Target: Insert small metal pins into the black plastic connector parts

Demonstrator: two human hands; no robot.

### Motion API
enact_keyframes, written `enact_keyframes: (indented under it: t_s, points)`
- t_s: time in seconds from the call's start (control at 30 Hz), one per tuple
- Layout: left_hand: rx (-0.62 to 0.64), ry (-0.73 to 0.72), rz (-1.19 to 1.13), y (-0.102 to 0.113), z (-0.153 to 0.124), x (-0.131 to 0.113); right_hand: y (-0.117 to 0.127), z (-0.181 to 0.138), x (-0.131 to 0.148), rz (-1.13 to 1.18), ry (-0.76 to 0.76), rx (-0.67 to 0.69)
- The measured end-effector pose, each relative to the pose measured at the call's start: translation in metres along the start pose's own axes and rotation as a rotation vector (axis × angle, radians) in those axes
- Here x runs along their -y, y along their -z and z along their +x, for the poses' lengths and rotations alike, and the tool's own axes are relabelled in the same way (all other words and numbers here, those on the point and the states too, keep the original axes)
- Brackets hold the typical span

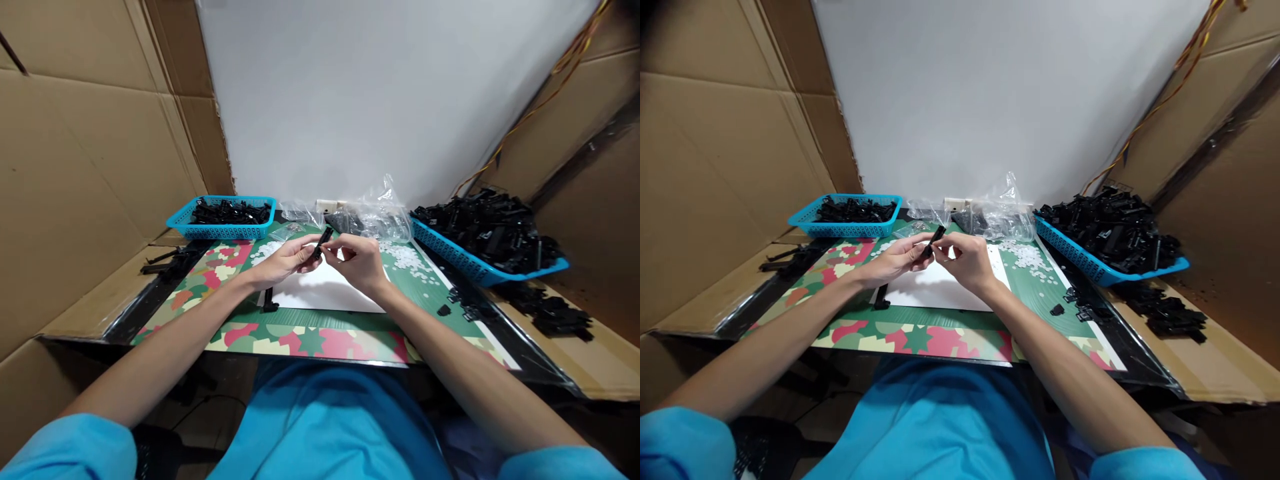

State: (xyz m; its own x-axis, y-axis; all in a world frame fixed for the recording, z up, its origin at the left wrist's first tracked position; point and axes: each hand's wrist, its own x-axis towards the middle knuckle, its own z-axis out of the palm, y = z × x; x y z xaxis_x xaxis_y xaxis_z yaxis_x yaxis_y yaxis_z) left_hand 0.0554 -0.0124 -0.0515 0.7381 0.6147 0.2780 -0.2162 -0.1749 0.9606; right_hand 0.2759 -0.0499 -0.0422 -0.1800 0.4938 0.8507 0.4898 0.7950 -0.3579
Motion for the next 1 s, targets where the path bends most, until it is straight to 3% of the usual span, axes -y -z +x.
enact_keyframes:
  t_s: [0.3, 0.47, 1.0]
  points:
    - [-0.123, -0.081, 0.053, -0.0041, 0.002, -0.0017, 0.0006, -0.0029, -0.0049, -0.036, 0.136, 0.049]
    - [-0.182, -0.093, 0.12, -0.0027, 0.0011, -0.0015, 0.0026, -0.0046, -0.0056, -0.038, 0.136, 0.12]
    - [-0.112, -0.082, 0.126, -0.0055, -0.0019, -0.0043, 0.0023, -0.0022, -0.0031, 0.062, 0.06, 0.153]
